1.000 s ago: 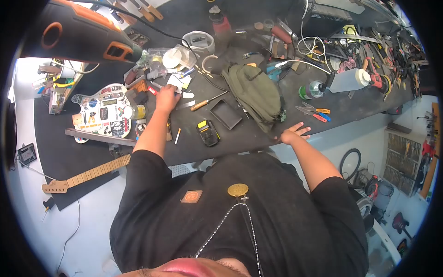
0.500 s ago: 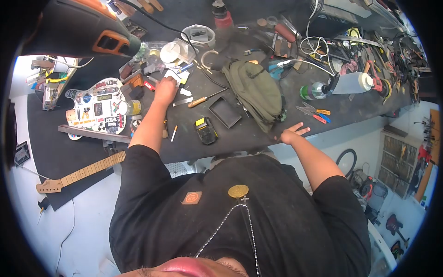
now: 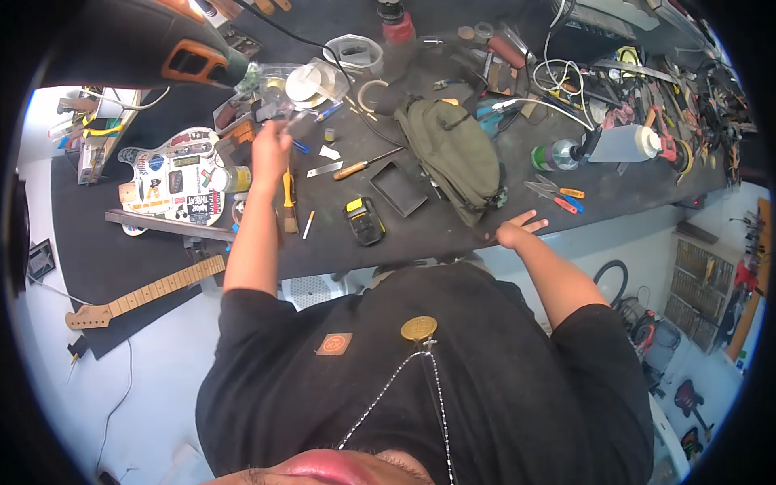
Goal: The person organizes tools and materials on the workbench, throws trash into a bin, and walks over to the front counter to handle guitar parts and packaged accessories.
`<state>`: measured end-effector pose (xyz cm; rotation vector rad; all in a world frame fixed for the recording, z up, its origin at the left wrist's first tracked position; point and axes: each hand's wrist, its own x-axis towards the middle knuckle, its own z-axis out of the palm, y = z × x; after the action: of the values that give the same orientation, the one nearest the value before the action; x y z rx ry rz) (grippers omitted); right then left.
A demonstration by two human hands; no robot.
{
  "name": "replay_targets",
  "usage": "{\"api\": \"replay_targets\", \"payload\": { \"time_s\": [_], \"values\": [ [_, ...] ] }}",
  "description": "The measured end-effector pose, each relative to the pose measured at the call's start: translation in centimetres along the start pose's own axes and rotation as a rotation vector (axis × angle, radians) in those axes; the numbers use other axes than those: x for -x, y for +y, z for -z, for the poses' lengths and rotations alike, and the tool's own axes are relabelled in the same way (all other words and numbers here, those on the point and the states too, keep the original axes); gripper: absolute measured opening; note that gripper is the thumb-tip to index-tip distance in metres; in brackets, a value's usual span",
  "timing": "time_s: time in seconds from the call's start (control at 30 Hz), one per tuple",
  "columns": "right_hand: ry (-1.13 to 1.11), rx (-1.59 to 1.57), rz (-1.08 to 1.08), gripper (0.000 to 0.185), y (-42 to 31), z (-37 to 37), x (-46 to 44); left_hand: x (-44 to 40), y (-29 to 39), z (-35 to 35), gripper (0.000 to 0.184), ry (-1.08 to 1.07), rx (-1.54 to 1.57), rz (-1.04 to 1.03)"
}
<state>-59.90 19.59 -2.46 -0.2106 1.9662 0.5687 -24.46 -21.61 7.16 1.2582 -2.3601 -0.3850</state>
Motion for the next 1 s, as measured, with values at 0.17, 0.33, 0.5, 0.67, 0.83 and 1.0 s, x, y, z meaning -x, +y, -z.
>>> {"api": "replay_targets", "payload": {
  "time_s": [0.17,0.33,0.5,0.67,0.83,1.0],
  "values": [
    [-0.029,0.158,0.103,0.125,0.1,0.0,-0.8,3.6,-2.9,3.7,0.005,0.516,0.658,0.427],
    [0.022,-0.028,0.038,0.129,1.1,-0.8,-2.2,7.0,-3.1,2.8,0.019,0.681,1.065,0.947],
    [0.076,-0.15,-0.003,0.135,0.3,-0.3,0.7,8.6,-5.0,1.9,0.023,0.463,1.051,0.744],
    [0.112,-0.186,-0.065,0.151,0.2,-0.3,0.2,9.4,-4.1,1.4,0.014,0.229,0.936,0.757],
    [0.11,-0.164,-0.025,0.151,0.3,-0.6,-0.2,10.1,0.5,-0.2,0.02,-0.158,0.078,0.471],
    [0.125,-0.17,-0.023,0.151,0.3,-0.6,-0.1,11.7,1.9,-3.9,0.033,-0.411,-0.302,0.53]
  ]
}}
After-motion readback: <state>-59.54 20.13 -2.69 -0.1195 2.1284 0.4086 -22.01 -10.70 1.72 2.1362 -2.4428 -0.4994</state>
